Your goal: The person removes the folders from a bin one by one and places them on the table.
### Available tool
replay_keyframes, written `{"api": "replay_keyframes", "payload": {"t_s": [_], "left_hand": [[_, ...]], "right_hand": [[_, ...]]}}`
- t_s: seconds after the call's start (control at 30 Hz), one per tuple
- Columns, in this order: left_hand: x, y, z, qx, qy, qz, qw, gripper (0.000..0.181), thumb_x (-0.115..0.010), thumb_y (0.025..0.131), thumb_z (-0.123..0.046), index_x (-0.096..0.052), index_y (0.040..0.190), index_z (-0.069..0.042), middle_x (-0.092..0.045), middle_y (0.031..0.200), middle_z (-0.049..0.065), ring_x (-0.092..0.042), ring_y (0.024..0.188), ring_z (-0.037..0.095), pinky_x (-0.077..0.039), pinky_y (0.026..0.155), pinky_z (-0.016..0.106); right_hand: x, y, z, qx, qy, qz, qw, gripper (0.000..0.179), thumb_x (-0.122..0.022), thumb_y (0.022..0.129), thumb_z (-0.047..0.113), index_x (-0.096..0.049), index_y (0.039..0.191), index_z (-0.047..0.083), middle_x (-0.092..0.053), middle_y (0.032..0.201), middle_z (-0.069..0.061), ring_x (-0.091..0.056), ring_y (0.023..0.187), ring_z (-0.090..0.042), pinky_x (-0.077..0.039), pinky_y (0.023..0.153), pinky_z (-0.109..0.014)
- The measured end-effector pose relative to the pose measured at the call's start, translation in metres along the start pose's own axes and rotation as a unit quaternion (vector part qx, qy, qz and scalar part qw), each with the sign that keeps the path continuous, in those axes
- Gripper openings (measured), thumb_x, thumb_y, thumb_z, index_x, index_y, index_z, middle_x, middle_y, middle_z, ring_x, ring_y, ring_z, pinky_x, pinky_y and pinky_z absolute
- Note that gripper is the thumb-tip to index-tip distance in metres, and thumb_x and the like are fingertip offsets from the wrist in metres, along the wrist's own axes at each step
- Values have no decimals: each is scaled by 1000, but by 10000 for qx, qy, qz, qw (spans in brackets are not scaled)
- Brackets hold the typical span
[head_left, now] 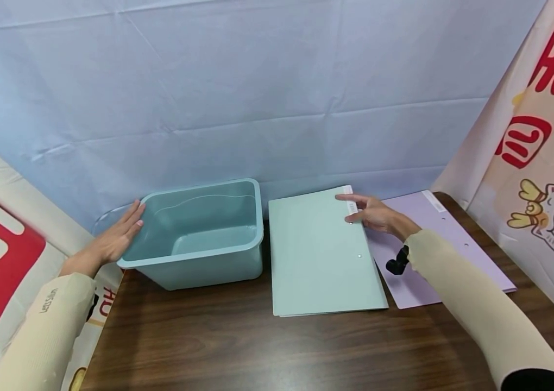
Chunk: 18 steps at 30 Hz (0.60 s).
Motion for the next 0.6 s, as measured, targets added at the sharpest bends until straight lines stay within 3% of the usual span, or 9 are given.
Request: {"api": "replay_keyframes", "payload": {"t_s": [0.13, 0.27, 0.4, 0.5, 0.6], "left_hand": [[0, 0, 0, 2, -19, 13, 10000, 62, -20, 118, -33, 1, 169, -4, 11, 175, 25, -2, 157, 58, -13, 119, 78], [0, -1, -1, 16, -24, -1, 10000, 63, -20, 118, -33, 0, 169, -4, 10, 175, 25, -2, 157, 57, -12, 119, 78], [-1, -2, -1, 47, 2, 17, 10000, 63, -19, 118, -35, 0, 169, -3, 10, 175, 25, -2, 157, 58, -12, 119, 78], [-1, -2, -2, 52, -1, 19, 10000, 63, -19, 118, -35, 0, 169, -3, 10, 175, 25, -2, 157, 58, -12, 119, 78], [-1, -1, -2, 44, -17, 1, 10000, 63, -19, 118, -35, 0, 169, -3, 10, 175, 25, -2, 157, 58, -11, 119, 78]], "right_hand": [[-2, 3, -2, -25, -225, 50, 9997, 81, -73, 92, -10, -46, 162, 21, -34, 165, -17, -62, 127, -30, -61, 91, -37], [-3, 6, -5, -45, -506, 131, 9986, 81, -72, 93, -8, -44, 163, 21, -13, 176, -13, -52, 140, -36, -56, 103, -40], [-5, 9, -8, 4, -690, 276, 9972, 80, -70, 95, -7, -40, 165, 19, 6, 179, -10, -21, 159, -40, -36, 122, -54], [-6, 11, -10, 81, -893, 324, 9954, 79, -71, 96, -4, -39, 166, 18, 8, 178, -12, 2, 163, -39, -22, 127, -62], [-5, 13, -13, 95, -1188, 235, 9926, 78, -72, 96, -2, -41, 165, 18, 5, 178, -13, 8, 163, -38, -17, 128, -63]]}}
Point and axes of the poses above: each hand's wrist, its own y-axis towards the middle knuckle, its own x-axis out of the back of the hand, z = x × y, the point moved 4 cm from there along y, towards the middle knuckle
